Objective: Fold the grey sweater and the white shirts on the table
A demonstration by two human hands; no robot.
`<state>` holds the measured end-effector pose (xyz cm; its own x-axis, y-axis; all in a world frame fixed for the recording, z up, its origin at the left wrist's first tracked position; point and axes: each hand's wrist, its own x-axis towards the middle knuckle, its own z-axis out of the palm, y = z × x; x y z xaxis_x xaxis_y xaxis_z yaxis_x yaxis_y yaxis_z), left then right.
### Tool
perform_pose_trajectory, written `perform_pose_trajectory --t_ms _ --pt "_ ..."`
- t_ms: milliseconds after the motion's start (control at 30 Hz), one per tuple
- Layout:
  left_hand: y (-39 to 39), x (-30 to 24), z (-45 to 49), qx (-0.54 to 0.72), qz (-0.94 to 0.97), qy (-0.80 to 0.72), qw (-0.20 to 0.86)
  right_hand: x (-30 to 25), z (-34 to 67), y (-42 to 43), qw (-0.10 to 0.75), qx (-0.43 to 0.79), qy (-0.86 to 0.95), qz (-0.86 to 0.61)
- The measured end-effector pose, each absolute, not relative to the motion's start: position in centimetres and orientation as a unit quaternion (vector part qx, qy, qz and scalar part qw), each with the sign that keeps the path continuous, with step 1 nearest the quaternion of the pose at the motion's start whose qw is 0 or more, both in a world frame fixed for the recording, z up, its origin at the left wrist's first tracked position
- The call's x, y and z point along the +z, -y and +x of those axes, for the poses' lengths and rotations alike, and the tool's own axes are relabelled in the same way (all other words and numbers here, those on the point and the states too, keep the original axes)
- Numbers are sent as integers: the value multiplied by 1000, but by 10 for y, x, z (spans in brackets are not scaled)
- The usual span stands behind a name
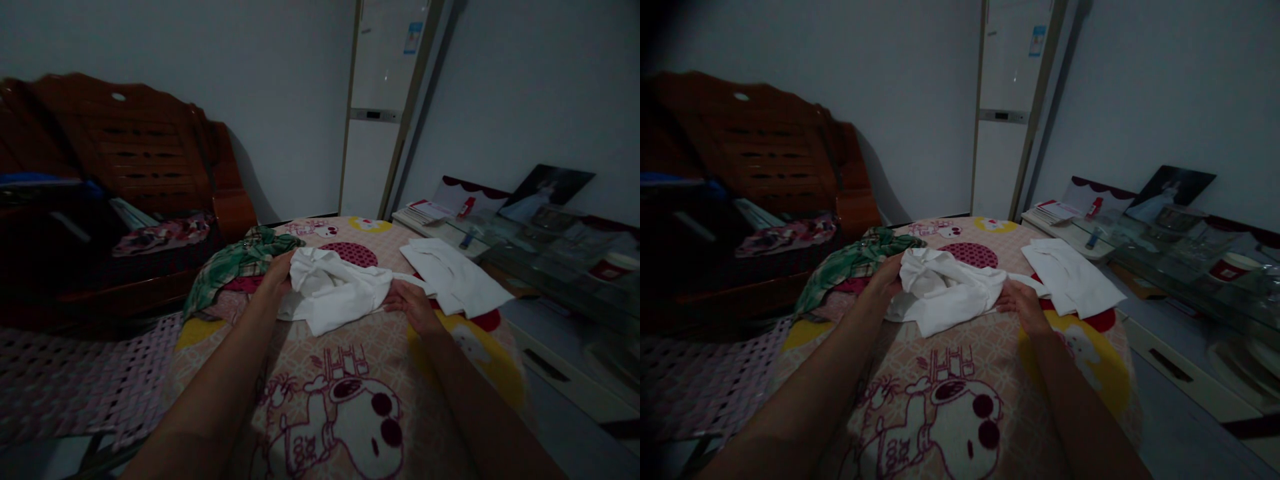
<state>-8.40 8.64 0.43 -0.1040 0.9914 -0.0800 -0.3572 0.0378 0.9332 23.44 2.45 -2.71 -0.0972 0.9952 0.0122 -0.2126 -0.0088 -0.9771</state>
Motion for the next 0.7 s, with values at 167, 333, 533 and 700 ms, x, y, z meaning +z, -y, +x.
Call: perform_pose_trajectory --t_ms 167,333,533,700 --pt "-81 8 -90 596 383 -396 584 -37 223 -24 457 546 527 -464" --pt "-70 11 -102 486 533 -393 571 -35 229 -26 547 535 468 -442" --pt "-77 -2 -110 344 661 -439 501 -28 256 -33 628 533 390 -411" --pt "-78 1 -99 441 658 -438 426 -25 270 -37 670 508 373 -392"
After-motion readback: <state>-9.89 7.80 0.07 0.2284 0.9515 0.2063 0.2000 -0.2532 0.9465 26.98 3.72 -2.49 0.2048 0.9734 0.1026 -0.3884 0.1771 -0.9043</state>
